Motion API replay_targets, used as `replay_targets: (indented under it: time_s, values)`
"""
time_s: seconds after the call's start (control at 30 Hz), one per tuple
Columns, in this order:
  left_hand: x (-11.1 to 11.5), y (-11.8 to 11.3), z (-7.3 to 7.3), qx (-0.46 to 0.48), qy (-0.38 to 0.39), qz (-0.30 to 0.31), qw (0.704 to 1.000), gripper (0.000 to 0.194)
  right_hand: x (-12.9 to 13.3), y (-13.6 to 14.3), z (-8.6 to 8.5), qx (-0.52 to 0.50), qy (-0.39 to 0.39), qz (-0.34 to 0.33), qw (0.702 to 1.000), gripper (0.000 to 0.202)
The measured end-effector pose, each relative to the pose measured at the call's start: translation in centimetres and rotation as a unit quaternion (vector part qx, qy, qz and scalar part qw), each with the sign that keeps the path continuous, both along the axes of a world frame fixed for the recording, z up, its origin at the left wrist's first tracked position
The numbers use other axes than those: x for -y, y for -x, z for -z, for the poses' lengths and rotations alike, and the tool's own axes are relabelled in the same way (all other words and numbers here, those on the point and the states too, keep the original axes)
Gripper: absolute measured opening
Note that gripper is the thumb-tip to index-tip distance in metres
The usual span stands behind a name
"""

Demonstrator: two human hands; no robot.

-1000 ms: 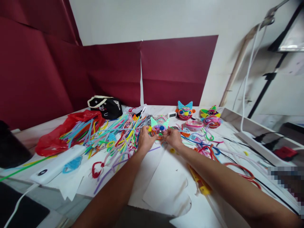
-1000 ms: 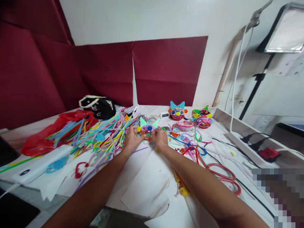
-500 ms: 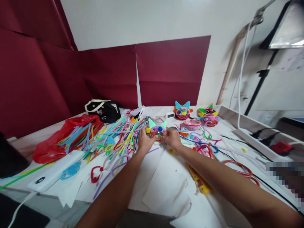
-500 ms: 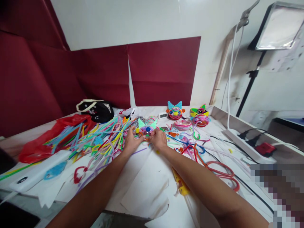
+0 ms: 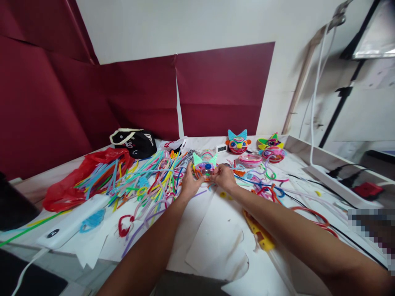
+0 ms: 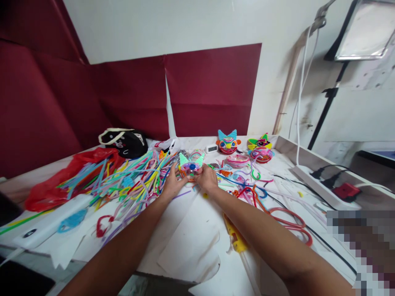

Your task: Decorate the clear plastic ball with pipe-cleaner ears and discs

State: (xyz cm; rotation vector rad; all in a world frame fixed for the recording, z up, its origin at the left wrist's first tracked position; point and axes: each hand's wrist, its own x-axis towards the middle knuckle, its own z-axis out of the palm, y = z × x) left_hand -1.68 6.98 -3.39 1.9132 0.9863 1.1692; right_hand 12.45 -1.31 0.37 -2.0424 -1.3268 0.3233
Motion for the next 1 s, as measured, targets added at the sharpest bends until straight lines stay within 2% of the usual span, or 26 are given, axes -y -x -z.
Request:
replay_targets:
  time_s: [0.5, 1.0]
  values:
    - [0.2, -0.3, 0.1, 0.086, 0.062, 0.040, 0.994, 0.097, 0.6, 0.2, -1.6, 0.012, 0.088, -0.013, 0.996, 0.028]
    - [0.4, -0.3, -0.1, 0.138, 0.115, 0.052, 0.982, 0.099, 0.5, -0.4, -1.7, 0.020, 0.129, 0.004, 0.991, 0.029]
